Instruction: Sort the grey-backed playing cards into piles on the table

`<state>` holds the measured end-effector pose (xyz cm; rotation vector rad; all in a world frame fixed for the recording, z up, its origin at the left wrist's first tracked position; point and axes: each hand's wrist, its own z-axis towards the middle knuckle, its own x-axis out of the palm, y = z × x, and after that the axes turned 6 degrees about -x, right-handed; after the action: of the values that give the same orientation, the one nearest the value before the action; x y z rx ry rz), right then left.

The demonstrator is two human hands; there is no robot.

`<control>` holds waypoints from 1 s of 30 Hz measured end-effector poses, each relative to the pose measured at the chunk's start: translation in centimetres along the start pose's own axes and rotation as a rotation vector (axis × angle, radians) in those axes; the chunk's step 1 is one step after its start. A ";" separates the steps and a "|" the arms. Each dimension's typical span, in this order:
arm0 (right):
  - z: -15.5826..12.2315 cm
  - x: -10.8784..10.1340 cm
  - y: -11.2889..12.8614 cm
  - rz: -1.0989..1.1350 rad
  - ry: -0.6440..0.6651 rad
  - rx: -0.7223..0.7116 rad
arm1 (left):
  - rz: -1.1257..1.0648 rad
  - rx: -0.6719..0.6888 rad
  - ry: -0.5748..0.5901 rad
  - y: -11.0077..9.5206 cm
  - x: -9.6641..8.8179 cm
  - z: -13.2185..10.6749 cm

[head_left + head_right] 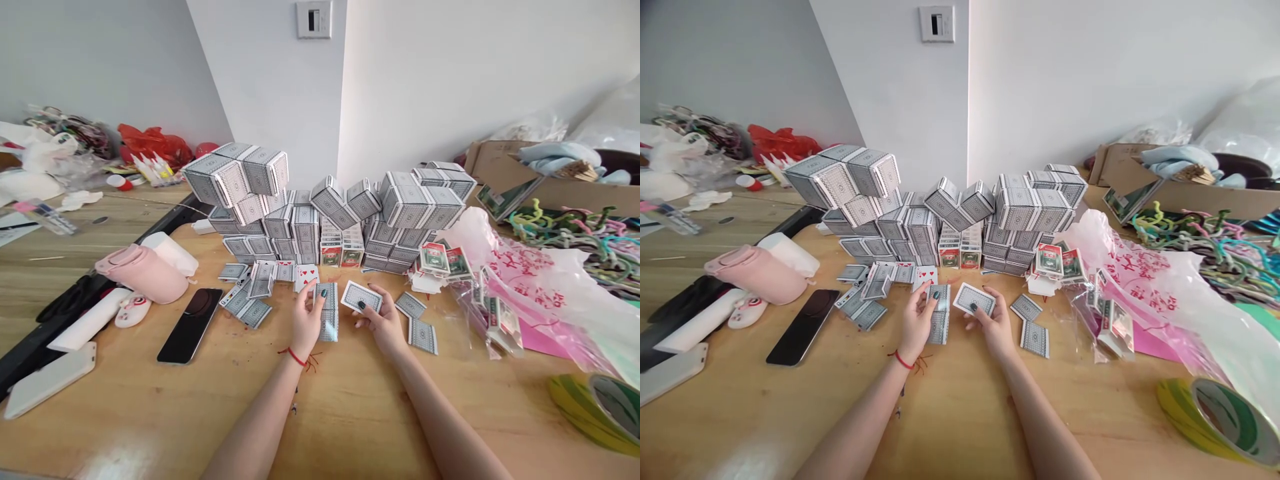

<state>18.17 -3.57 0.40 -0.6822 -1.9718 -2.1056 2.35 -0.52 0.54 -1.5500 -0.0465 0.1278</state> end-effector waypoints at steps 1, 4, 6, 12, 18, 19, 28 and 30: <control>0.0 0.0 0.0 -0.010 0.010 -0.002 | 0.027 0.009 0.004 0.0 0.0 0.0; -0.1 0.0 0.0 -0.023 0.024 -0.012 | 0.075 0.021 0.004 0.2 0.0 -0.2; -0.1 0.0 0.0 -0.023 0.029 -0.017 | 0.103 0.026 -0.004 0.3 0.0 -0.2; -0.2 0.2 0.0 -0.037 0.071 -0.013 | 0.147 0.031 0.038 0.4 -0.1 -0.3; -0.1 0.0 0.0 -0.060 0.032 -0.028 | 0.140 0.039 0.032 0.3 -0.1 -0.3; -0.1 0.0 0.0 -0.066 0.034 -0.030 | 0.136 0.037 0.036 0.3 -0.1 -0.3; -0.2 -0.2 0.1 -0.101 0.008 -0.076 | 0.147 0.014 0.031 0.5 0.0 -0.2; -0.4 0.0 -0.1 -0.115 0.057 -0.058 | 0.165 0.022 0.041 0.6 -0.1 -0.2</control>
<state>18.07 -3.92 0.30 -0.5234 -1.9708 -2.2294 2.27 -0.70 -0.09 -1.5326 0.1158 0.2263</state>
